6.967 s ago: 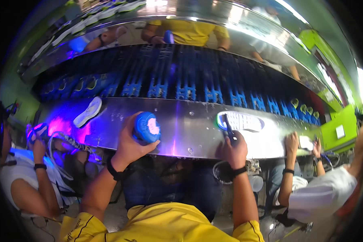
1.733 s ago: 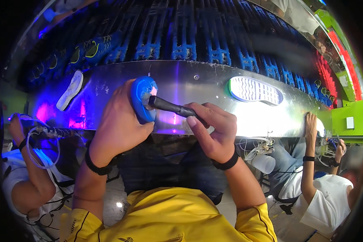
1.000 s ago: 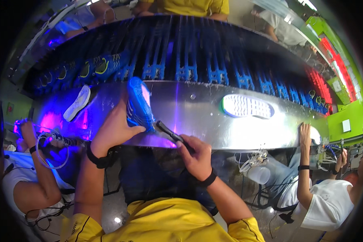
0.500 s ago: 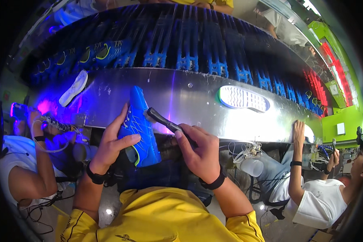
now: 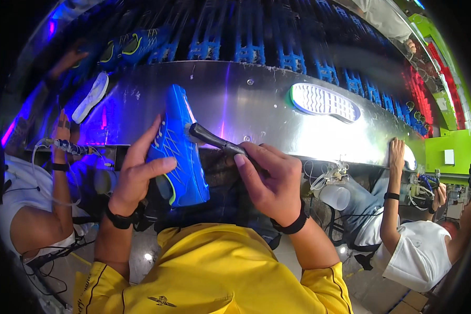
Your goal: Applying glue to the edge of shoe uppers at a manufacturing assembly line.
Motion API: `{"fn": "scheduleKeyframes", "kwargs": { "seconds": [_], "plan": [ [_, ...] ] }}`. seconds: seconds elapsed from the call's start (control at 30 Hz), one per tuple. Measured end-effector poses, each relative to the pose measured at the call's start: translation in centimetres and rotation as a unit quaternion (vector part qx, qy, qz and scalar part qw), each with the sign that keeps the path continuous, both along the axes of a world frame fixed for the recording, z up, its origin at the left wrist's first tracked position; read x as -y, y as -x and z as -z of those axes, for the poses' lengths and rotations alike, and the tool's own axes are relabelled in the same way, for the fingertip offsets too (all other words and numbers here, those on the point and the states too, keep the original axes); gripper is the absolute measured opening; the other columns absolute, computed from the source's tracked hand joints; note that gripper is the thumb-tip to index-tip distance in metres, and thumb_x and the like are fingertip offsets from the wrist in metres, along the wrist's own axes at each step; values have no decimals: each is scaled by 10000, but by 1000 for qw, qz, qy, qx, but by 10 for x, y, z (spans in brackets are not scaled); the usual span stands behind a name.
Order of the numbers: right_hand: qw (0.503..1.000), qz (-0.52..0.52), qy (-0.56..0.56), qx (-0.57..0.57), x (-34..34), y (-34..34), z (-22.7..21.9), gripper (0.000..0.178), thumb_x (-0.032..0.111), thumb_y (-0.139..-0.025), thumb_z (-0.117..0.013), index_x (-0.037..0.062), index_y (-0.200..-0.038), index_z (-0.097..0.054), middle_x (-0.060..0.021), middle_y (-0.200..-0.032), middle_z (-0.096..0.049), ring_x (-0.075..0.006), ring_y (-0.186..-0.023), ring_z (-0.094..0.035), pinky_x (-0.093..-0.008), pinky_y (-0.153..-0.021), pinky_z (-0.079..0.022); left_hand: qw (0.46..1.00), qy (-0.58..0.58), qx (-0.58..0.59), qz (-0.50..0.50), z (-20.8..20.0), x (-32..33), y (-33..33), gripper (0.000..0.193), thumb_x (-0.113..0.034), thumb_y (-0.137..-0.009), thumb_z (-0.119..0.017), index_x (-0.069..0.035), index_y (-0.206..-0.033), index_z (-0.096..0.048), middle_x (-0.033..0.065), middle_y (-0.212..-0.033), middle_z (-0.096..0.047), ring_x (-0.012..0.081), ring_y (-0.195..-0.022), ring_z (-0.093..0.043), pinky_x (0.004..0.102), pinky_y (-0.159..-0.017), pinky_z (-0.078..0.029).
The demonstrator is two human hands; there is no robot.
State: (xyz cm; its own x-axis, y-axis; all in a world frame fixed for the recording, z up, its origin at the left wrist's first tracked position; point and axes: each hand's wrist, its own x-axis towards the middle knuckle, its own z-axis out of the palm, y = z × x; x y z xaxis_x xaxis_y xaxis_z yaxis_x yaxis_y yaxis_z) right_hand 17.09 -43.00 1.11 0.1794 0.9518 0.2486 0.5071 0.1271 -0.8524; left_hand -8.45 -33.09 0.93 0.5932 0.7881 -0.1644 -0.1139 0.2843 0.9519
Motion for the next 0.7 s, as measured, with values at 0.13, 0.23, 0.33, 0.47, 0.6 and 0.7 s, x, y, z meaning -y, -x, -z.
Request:
{"fn": "scheduleKeyframes", "kwargs": {
  "seconds": [0.13,0.23,0.33,0.47,0.6,0.7],
  "plan": [
    [999,-29,19,-40,8,-3,6,199,107,-934,-758,-42,-1065,-770,-155,-761,-687,-227,-616,-633,-323,-601,-470,998,38,15,-41,-4,-2,-1,849,-97,-931,-747,26,-1653,-316,96,-1430,-605,162,-1255,-607,321,-1112,-463],
    [997,-53,29,-47,14,-10,7,212,110,-927,-764,-51,-1064,-767,-155,-756,-685,-234,-631,-642,-329,-618,-481,996,58,23,-63,-2,-6,0,816,-74,-927,-735,26,-1638,-345,105,-1375,-648,173,-1211,-641,325,-1085,-491],
    [993,-77,65,-54,18,-17,0,214,106,-921,-766,-54,-1064,-765,-152,-744,-675,-234,-636,-642,-329,-623,-484,995,54,23,-78,0,-10,-1,810,-89,-928,-734,23,-1634,-353,115,-1350,-664,188,-1197,-659,335,-1078,-503],
    [989,-89,106,-56,22,-24,-5,215,102,-918,-766,-56,-1064,-763,-150,-736,-663,-232,-631,-634,-327,-623,-481,994,65,26,-86,-2,-15,-3,802,-108,-936,-732,23,-1632,-355,122,-1344,-666,194,-1189,-665,339,-1077,-508],
    [993,-79,86,-25,22,-25,-15,216,91,-924,-762,-56,-1082,-761,-149,-751,-674,-219,-639,-633,-315,-622,-477,991,78,21,-111,-2,-15,-8,780,-121,-945,-727,28,-1622,-370,127,-1343,-668,194,-1182,-671,340,-1072,-515],
    [996,-65,64,12,18,-25,-22,214,84,-935,-757,-57,-1095,-760,-150,-771,-689,-211,-649,-636,-307,-627,-482,990,87,20,-108,0,-16,-9,770,-142,-952,-728,34,-1615,-379,128,-1337,-675,197,-1185,-672,341,-1071,-516]
  ]
}}
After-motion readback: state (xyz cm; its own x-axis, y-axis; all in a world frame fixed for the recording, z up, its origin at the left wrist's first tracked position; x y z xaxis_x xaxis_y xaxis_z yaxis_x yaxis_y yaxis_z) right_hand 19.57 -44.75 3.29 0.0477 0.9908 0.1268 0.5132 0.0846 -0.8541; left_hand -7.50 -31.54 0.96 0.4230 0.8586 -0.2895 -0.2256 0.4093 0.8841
